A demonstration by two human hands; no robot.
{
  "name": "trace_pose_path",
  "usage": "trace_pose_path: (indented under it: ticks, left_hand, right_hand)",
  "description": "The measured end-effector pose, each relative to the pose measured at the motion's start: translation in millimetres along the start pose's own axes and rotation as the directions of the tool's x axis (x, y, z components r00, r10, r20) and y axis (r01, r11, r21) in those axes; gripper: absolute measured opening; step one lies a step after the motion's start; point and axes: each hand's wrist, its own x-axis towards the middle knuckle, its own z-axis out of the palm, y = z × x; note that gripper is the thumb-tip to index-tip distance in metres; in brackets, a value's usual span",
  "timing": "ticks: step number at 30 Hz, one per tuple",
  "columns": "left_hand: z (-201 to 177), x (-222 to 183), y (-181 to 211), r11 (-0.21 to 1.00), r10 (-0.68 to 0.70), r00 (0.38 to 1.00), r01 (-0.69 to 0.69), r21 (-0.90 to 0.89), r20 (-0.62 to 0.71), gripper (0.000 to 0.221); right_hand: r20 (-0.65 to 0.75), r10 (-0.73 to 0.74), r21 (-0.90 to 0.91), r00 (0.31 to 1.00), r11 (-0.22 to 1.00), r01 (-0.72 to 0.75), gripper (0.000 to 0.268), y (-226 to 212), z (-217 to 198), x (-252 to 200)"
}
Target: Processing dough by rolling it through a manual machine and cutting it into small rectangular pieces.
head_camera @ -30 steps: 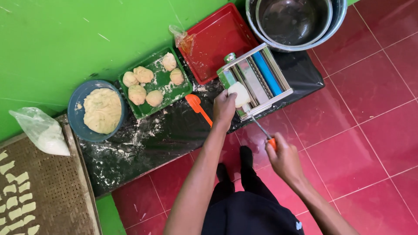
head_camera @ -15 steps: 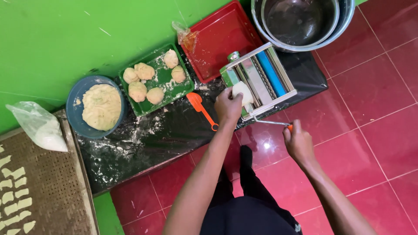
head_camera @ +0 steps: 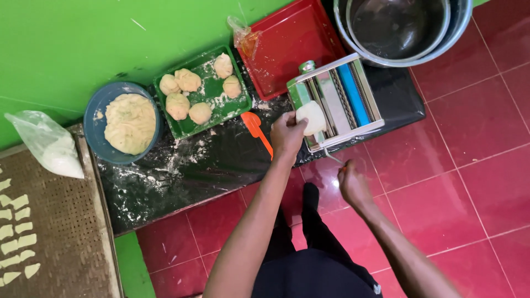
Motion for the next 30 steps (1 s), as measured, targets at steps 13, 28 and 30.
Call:
trace_pose_path:
  ticks: [13,28,30]
  left_hand:
    - [0,-20,-84,0.822,-0.167,0.946,0.290,-0.490,0.279,0.043]
    - [14,-30,-63,0.958,-0.018,0.959,0.097,-0.269,0.282,0.034]
    - [12,-36,-52,0.959,0.000,0.961,0.079,-0.272,0.278,0.036]
  right_hand:
    - [0.118,-0.038,0.008,0.992,0.999,0.037,0.028,-14,-5,-4]
    - [0.141,0.081,-0.057,0.987,0.996,-0.074,0.029,-15,-3,-6]
    - [0.135,0.074,-0.041,0.988,0.997,-0.069,0.031,-13,-2,-7]
